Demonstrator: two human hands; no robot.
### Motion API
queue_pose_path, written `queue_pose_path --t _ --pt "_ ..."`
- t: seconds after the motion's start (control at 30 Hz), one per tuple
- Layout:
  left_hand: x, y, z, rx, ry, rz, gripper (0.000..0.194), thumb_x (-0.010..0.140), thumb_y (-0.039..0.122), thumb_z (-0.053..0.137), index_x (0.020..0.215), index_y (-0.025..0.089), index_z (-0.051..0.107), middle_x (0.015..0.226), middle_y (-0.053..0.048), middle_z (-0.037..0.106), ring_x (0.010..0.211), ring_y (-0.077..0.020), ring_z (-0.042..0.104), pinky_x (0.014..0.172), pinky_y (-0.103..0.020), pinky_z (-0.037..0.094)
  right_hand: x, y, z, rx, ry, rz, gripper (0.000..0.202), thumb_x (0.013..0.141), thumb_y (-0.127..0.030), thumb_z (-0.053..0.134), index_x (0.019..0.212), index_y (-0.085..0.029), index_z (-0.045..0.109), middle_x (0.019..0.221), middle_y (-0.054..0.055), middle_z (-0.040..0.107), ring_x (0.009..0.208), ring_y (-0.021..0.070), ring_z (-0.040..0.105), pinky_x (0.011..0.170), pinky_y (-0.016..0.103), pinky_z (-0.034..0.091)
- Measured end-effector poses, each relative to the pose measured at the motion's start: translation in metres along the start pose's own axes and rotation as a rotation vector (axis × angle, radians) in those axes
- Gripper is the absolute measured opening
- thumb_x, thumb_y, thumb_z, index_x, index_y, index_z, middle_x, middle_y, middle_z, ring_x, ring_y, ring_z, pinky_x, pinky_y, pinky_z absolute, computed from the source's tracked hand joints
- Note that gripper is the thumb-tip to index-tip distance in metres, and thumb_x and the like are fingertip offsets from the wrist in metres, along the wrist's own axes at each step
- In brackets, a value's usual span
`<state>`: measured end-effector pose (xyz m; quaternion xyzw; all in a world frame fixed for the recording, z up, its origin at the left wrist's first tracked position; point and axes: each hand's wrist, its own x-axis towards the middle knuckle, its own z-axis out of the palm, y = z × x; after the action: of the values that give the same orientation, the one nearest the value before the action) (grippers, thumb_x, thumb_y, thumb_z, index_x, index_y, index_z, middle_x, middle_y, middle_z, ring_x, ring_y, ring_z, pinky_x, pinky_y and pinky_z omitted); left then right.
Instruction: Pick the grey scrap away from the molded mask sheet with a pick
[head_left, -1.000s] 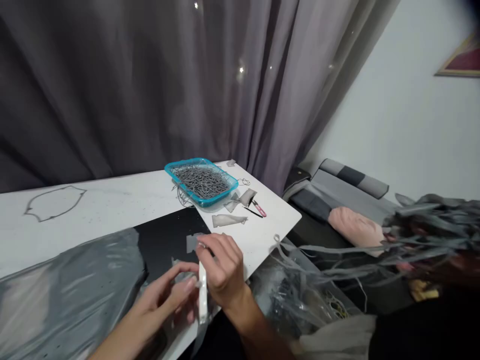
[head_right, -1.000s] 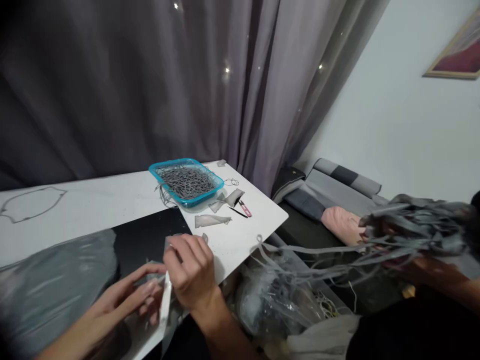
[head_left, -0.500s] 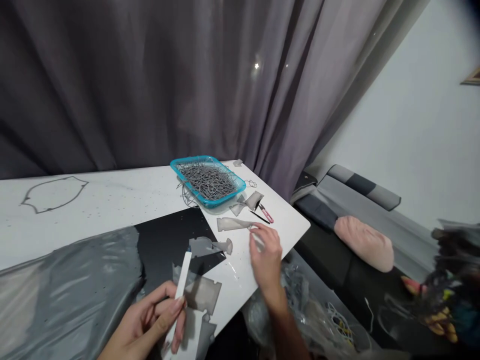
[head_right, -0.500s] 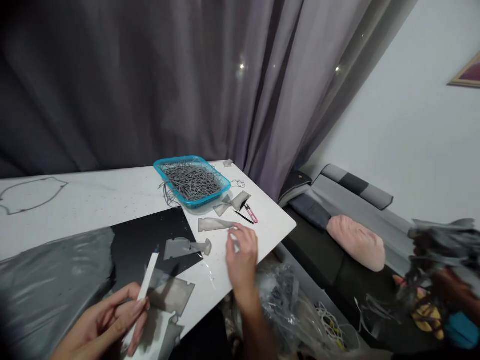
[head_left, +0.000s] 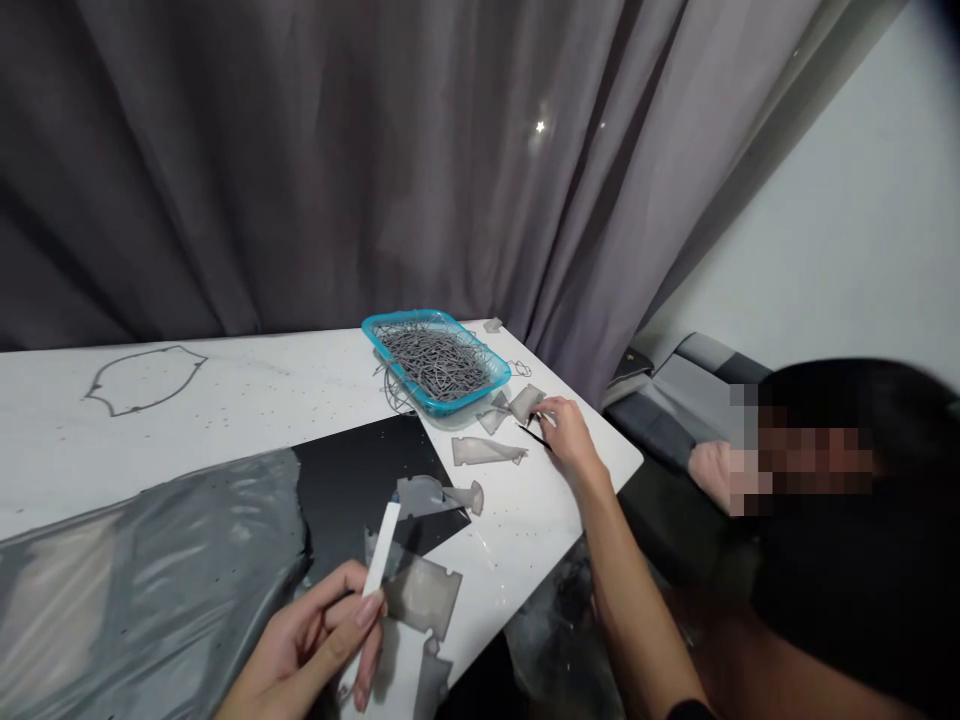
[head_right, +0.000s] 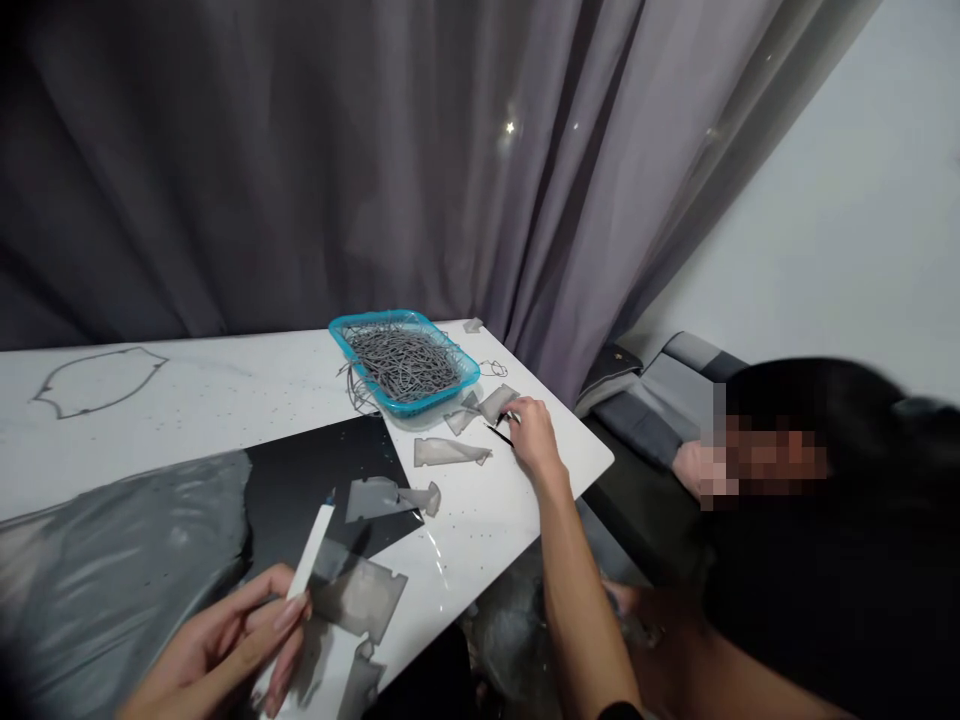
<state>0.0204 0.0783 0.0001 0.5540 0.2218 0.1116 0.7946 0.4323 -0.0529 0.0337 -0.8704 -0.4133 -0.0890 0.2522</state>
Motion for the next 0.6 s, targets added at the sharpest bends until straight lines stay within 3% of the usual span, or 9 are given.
queue_pose_path --t 0.13,0.3,0.4,0.5,0.6 --pt "0.003 -0.01 -0.005 -0.002 -0.003 0.024 0.055 0.093 0.075 0.079 0.079 0.023 0.069 0.056 -0.001 0.064 0.055 -0.0163 0.052 0.061 -0.028 0.043 0.014 0.002 0.001 -0.15 -0.114 -0.059 0.033 0.092 0.0 0.064 0.106 -0.02 0.088 0.123 0.013 0.079 0.121 0.0309 0.067 0.11 0.04 0.049" --pt "-0.006 0.01 0.007 -0.023 0.052 -0.018 0.056 0.091 0.076 0.081 0.078 0.023 0.069 0.059 -0.002 0.064 0.058 -0.0174 0.053 0.062 -0.029 0.043 0.019 -0.001 -0.003 -0.112 -0.135 -0.126 0.026 0.092 -0.005 0.07 0.1 -0.022 0.089 0.117 0.012 0.08 0.118 0.0311 0.068 0.105 0.04 0.053" --pt "-0.008 0.017 0.012 -0.025 0.077 -0.03 0.056 0.089 0.076 0.083 0.078 0.023 0.07 0.059 -0.001 0.064 0.059 -0.0173 0.054 0.064 -0.029 0.043 0.018 -0.004 -0.009 0.085 -0.055 -0.155 0.015 0.091 -0.012 0.077 0.09 -0.023 0.087 0.116 0.012 0.083 0.116 0.0311 0.073 0.11 0.045 0.055" --pt "-0.004 0.006 0.006 -0.016 0.028 -0.004 0.055 0.092 0.076 0.08 0.082 0.023 0.071 0.058 -0.001 0.064 0.056 -0.0167 0.053 0.062 -0.029 0.042 0.018 -0.007 -0.018 0.383 0.095 -0.103 0.006 0.088 -0.023 0.081 0.083 -0.022 0.083 0.112 0.013 0.087 0.112 0.0316 0.079 0.113 0.048 0.058" --pt "0.002 -0.008 -0.003 0.0 -0.038 0.034 0.055 0.095 0.076 0.075 0.081 0.023 0.07 0.056 -0.001 0.064 0.052 -0.0156 0.05 0.057 -0.028 0.04 0.017 -0.012 -0.03 0.606 0.14 -0.014 0.02 0.085 -0.039 0.086 0.083 -0.02 0.081 0.102 0.014 0.088 0.102 0.0328 0.083 0.102 0.047 0.064"
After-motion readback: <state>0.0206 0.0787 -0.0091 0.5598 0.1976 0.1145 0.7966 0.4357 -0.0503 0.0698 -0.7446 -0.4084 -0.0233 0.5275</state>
